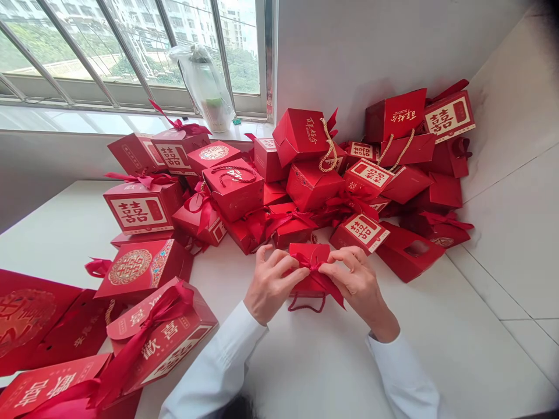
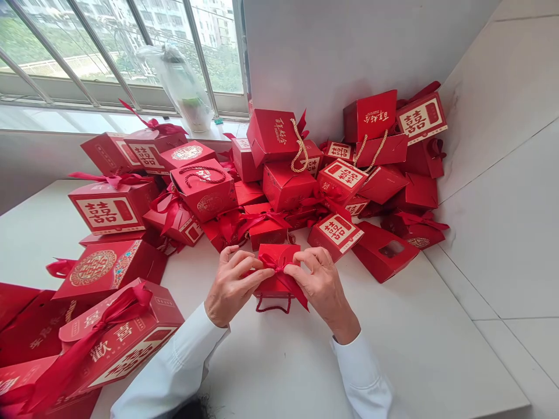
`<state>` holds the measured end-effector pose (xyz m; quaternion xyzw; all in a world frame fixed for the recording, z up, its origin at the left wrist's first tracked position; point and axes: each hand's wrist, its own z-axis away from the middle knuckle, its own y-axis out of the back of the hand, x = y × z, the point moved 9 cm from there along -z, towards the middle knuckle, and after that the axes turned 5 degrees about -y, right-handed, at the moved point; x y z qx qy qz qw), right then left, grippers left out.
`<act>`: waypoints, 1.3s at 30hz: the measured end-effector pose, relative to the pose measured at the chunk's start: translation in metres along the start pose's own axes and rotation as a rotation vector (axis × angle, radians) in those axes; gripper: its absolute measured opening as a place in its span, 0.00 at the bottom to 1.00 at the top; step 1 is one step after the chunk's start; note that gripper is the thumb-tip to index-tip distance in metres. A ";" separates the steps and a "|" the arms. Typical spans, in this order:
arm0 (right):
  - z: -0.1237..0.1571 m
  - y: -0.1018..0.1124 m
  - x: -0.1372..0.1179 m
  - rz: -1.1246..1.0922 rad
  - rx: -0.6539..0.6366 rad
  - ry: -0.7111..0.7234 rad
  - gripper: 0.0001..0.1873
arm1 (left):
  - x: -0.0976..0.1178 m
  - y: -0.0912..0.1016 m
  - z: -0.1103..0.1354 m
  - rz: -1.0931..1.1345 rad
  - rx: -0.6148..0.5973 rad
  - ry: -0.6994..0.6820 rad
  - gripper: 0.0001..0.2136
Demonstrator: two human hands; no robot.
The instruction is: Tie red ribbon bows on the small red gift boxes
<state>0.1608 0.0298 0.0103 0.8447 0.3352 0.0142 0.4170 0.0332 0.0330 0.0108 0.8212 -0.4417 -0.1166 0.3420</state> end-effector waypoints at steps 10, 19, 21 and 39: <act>0.000 0.001 -0.003 0.096 -0.021 0.081 0.16 | 0.003 0.007 0.001 -0.005 0.011 -0.086 0.13; 0.003 0.007 -0.004 0.024 0.003 0.084 0.17 | -0.014 0.024 0.000 0.450 -0.095 0.227 0.08; 0.006 0.006 -0.004 0.023 0.011 0.087 0.17 | -0.018 0.023 -0.007 0.454 -0.060 0.316 0.10; 0.016 -0.002 0.008 0.184 -0.039 0.122 0.16 | -0.001 -0.020 -0.006 0.249 -0.101 0.182 0.05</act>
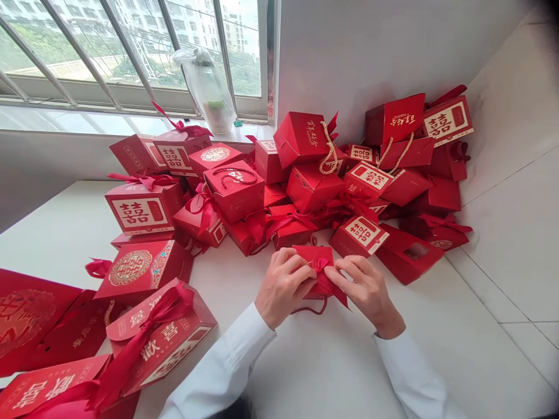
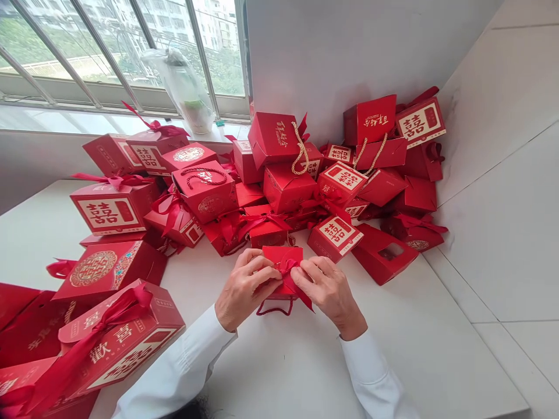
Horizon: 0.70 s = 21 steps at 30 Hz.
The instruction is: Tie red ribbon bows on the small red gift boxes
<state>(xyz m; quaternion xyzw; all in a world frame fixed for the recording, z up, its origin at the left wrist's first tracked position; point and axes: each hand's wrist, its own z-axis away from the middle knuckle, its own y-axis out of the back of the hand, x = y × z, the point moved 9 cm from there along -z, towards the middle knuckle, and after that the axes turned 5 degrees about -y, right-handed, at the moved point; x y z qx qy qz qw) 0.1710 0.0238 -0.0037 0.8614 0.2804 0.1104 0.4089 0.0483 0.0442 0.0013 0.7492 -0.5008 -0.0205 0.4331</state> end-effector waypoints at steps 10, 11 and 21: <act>0.003 0.013 0.045 -0.411 0.058 -0.586 0.06 | -0.016 0.005 0.002 0.098 0.035 0.229 0.07; 0.004 0.006 0.048 -0.487 0.007 -0.670 0.07 | -0.017 0.005 0.001 0.094 0.038 0.251 0.07; 0.009 -0.027 0.047 -0.569 -0.215 -0.838 0.06 | -0.022 -0.008 0.002 0.076 -0.045 0.286 0.04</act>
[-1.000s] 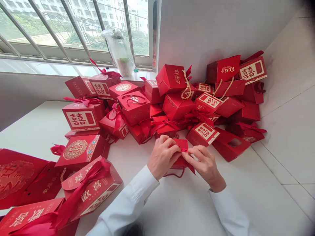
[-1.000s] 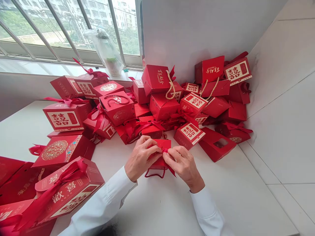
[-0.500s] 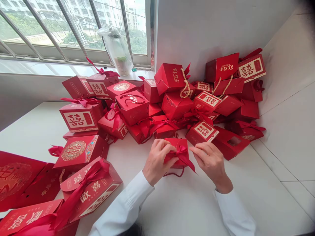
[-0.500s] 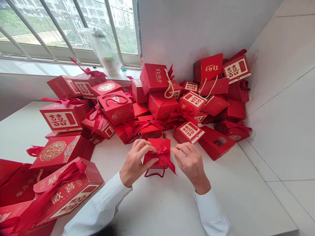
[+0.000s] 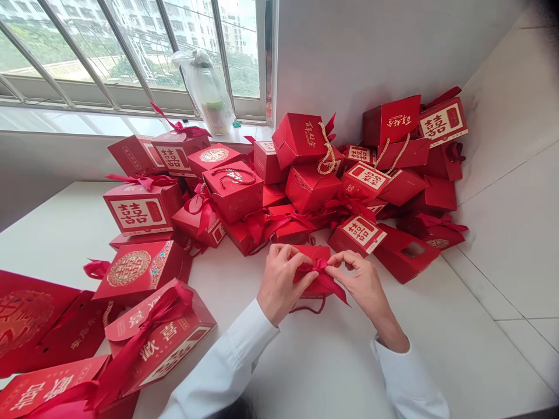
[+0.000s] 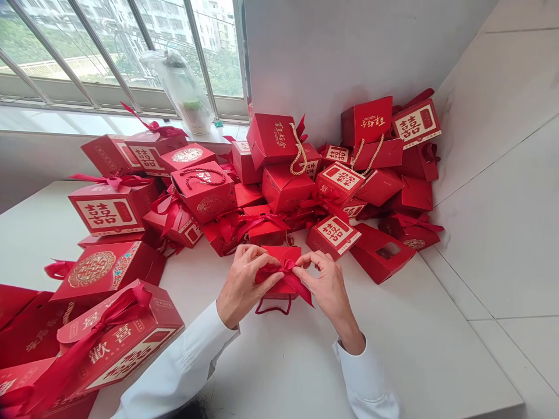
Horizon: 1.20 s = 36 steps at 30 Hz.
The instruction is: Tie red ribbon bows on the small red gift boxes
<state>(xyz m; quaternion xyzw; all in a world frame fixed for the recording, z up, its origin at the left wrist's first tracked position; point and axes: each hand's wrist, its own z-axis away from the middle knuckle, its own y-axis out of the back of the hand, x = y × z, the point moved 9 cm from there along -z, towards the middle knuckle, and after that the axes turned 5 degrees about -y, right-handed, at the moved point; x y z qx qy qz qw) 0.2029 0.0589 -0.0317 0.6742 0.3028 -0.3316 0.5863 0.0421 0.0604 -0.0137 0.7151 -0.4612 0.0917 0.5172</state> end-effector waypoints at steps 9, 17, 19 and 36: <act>0.006 0.002 -0.031 -0.021 0.134 0.230 0.03 | -0.005 0.000 -0.006 0.074 -0.001 0.100 0.05; 0.005 -0.003 -0.014 -0.087 0.176 0.120 0.02 | -0.008 -0.005 -0.007 0.085 -0.017 0.198 0.02; 0.006 -0.001 -0.012 -0.074 0.215 0.118 0.02 | -0.007 -0.005 -0.007 0.075 -0.014 0.187 0.01; 0.003 -0.004 -0.032 0.045 0.156 0.266 0.05 | -0.019 0.009 -0.006 0.182 -0.142 0.154 0.06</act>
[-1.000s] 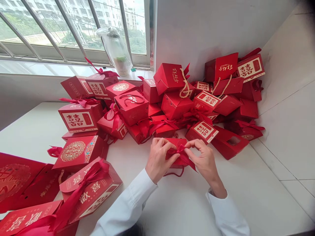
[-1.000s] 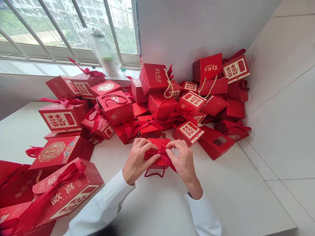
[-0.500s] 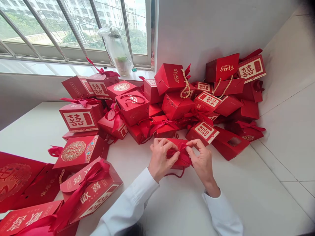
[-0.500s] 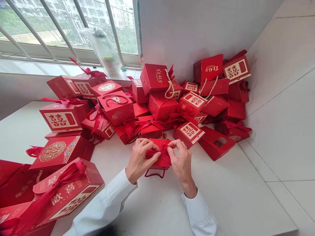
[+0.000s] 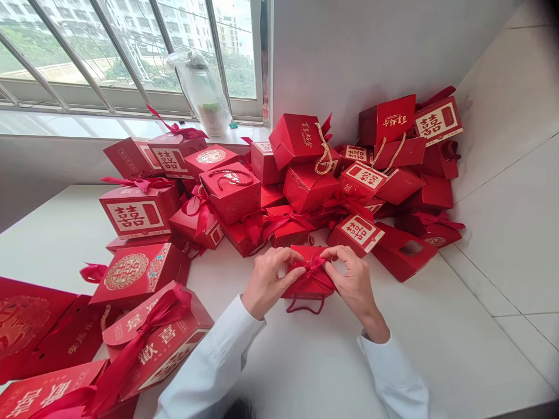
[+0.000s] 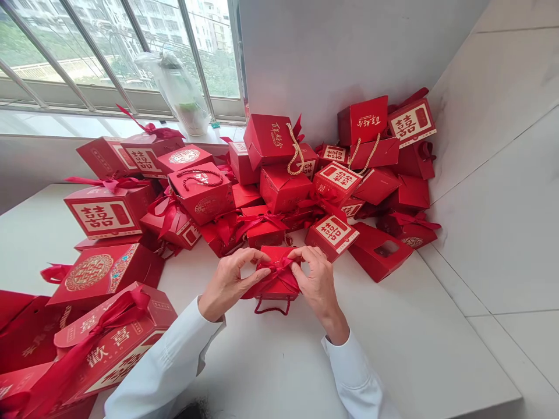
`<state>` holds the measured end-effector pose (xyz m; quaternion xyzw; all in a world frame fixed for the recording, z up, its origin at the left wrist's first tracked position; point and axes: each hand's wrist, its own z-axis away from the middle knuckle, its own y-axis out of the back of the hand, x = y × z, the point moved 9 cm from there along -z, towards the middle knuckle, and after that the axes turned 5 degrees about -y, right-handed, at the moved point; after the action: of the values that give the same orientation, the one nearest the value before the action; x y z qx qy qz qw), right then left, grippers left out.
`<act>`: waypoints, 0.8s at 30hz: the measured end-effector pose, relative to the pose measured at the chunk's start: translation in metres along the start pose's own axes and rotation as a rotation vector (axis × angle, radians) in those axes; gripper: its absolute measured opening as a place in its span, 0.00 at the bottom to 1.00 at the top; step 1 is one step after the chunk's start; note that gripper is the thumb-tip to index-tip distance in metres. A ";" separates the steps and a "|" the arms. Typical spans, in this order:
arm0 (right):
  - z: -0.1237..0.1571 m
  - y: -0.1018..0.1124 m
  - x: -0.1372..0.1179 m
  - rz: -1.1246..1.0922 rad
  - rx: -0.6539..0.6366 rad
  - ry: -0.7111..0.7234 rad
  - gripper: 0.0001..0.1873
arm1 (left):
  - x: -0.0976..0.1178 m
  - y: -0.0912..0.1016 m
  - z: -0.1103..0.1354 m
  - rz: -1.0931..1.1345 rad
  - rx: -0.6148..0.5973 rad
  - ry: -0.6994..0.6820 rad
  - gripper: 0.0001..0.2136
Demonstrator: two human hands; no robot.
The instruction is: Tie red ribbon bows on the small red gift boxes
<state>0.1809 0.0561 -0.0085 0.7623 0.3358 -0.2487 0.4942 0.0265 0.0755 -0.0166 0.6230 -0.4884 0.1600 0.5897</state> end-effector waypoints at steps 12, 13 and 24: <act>0.011 0.001 0.009 -0.061 0.200 0.015 0.04 | -0.025 -0.002 0.002 0.309 0.138 0.322 0.11; 0.012 0.001 0.010 -0.067 0.212 0.001 0.04 | -0.028 -0.004 0.002 0.357 0.152 0.340 0.12; 0.016 0.003 0.004 0.015 0.245 0.065 0.06 | -0.022 -0.006 -0.005 0.382 0.038 0.206 0.12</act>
<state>0.1851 0.0416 -0.0161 0.8271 0.3129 -0.2594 0.3882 0.0230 0.0879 -0.0355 0.5103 -0.5319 0.3408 0.5836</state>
